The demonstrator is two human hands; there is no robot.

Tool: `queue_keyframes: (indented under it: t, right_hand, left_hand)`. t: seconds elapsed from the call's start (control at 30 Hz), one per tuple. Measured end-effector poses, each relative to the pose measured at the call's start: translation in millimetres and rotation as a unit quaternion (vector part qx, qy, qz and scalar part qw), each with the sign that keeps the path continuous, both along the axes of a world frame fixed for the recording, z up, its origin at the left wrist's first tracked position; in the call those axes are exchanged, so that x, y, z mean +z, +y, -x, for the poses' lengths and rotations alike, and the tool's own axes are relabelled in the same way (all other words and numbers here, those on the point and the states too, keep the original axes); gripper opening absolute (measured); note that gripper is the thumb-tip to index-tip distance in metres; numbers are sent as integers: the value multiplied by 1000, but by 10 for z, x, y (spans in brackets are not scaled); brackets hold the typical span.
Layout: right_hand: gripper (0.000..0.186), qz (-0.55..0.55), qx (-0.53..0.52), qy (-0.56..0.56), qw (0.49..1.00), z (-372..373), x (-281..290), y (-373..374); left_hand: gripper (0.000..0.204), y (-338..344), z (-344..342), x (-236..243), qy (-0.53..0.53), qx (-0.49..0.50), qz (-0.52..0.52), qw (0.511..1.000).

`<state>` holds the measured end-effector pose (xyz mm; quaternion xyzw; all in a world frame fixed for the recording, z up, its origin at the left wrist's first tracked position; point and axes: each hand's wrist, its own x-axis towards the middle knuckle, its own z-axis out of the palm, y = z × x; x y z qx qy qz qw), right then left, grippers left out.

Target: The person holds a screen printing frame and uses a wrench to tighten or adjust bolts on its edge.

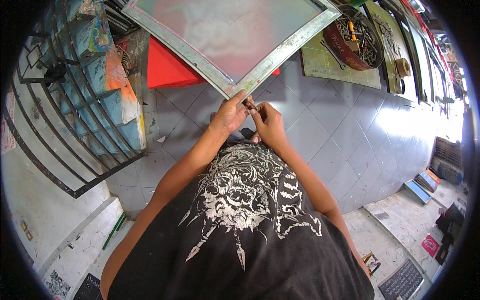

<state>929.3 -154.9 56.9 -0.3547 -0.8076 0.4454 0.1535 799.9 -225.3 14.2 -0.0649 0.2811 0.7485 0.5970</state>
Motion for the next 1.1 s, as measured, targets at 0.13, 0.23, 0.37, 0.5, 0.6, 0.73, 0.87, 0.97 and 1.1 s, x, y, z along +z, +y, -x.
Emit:
queue_keyframes:
  t: [0.13,0.23,0.37,0.5,0.6,0.73,0.87,0.97,1.1]
  right_hand:
    - [31,235,-44,47,970,20,-239,65]
    - [34,341,-63,64,936,39,-323,67]
    - [33,303,-61,35,950,38,-195,14]
    - [33,-14,6,14,1000,6,-62,6]
    - [37,-11,-2,28,1000,26,-110,38]
    - [37,181,-51,-8,982,53,-108,22]
    - [31,191,-55,-1,980,21,-102,9]
    - [23,-33,7,20,999,5,-23,17]
    - [31,41,2,21,999,42,-76,57]
  left_hand:
    - [30,8,-4,-22,-7,-6,-30,999]
    - [32,10,8,-118,-1,-4,-19,1000]
    - [33,14,-7,-58,7,18,15,1000]
    - [33,-11,10,16,-13,-6,13,1000]
    - [32,2,-6,17,-11,3,-6,1000]
    - [32,3,-2,-58,-6,10,0,1000]
    - [31,18,-9,-47,-17,12,6,1000]
    - [29,-13,11,25,-26,-9,7,1000]
    - [30,2,-7,-2,-12,3,-6,1000]
